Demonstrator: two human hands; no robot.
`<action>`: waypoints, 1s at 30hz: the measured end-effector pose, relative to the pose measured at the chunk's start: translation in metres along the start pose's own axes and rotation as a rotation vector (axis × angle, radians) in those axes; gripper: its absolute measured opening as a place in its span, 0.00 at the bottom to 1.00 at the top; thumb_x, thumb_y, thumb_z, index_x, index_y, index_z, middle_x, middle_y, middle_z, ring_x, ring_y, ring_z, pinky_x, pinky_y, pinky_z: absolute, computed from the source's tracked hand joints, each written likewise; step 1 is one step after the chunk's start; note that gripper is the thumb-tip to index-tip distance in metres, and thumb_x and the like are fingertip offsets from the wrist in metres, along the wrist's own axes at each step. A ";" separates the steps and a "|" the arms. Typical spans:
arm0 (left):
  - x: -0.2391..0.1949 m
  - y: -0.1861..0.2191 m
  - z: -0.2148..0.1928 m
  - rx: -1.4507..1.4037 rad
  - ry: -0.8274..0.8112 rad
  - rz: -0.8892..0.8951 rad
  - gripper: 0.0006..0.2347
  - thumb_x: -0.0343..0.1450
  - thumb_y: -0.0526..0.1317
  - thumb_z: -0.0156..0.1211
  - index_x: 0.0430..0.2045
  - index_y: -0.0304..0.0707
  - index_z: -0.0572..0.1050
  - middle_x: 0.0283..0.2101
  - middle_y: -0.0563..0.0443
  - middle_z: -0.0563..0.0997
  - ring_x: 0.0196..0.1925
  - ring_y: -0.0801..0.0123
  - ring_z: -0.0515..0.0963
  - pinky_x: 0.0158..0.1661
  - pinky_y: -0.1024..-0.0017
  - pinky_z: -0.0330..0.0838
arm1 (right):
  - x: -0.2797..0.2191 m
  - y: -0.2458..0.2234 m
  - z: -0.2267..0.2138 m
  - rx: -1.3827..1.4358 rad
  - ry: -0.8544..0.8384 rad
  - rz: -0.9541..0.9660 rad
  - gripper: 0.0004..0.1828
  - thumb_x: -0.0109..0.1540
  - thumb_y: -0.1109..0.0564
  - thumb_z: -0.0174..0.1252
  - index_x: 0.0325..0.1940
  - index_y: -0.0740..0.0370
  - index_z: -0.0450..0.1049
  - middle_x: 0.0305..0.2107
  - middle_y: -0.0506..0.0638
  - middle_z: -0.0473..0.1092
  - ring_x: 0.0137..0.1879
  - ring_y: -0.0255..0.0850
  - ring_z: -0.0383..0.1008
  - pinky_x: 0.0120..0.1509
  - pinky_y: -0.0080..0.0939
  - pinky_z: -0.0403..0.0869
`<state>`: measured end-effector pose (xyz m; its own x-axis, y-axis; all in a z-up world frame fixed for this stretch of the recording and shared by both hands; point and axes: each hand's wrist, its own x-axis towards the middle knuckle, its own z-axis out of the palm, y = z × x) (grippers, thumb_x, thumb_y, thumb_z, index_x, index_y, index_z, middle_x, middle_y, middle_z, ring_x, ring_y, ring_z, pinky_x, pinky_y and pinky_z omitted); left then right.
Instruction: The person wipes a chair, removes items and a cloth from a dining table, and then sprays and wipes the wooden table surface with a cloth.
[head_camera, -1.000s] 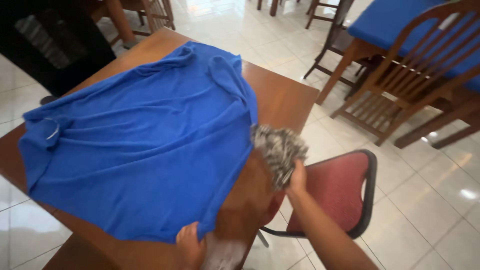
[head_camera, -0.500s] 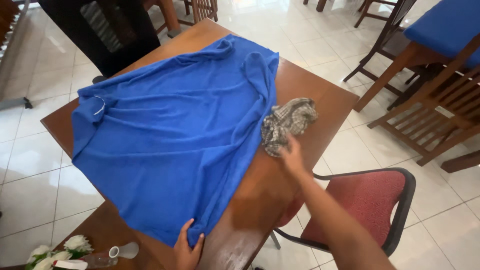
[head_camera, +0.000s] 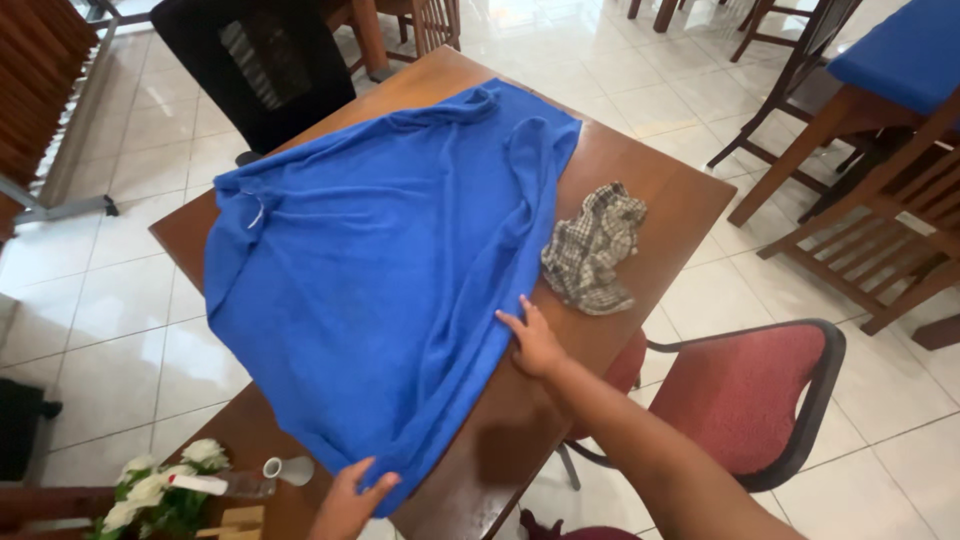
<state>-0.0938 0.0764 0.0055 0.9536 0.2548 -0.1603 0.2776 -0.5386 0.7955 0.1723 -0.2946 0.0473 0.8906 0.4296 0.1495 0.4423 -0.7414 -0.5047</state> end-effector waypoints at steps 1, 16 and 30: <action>-0.008 -0.017 -0.013 -0.097 0.006 -0.065 0.29 0.60 0.50 0.77 0.51 0.29 0.78 0.49 0.40 0.82 0.54 0.61 0.79 0.56 0.63 0.70 | 0.002 -0.001 -0.002 0.016 -0.019 0.055 0.46 0.52 0.64 0.64 0.73 0.38 0.62 0.74 0.68 0.41 0.77 0.67 0.48 0.76 0.57 0.59; -0.036 -0.042 -0.105 -0.341 0.125 -0.197 0.27 0.65 0.47 0.71 0.55 0.26 0.74 0.47 0.41 0.85 0.53 0.63 0.80 0.56 0.66 0.70 | 0.008 -0.051 0.048 -0.163 -0.110 0.087 0.19 0.58 0.52 0.65 0.53 0.47 0.73 0.67 0.55 0.58 0.73 0.56 0.57 0.69 0.64 0.61; 0.098 0.076 0.066 0.084 0.304 0.428 0.22 0.66 0.44 0.69 0.53 0.39 0.72 0.55 0.38 0.76 0.59 0.46 0.74 0.59 0.58 0.66 | -0.090 -0.080 0.038 0.482 -0.185 -0.588 0.09 0.49 0.61 0.61 0.32 0.59 0.71 0.38 0.58 0.70 0.53 0.59 0.70 0.61 0.54 0.72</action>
<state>0.0281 0.0076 0.0114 0.9104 0.2121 0.3551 -0.1091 -0.7050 0.7008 0.0526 -0.2545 0.0418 0.4731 0.7928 0.3841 0.7034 -0.0775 -0.7065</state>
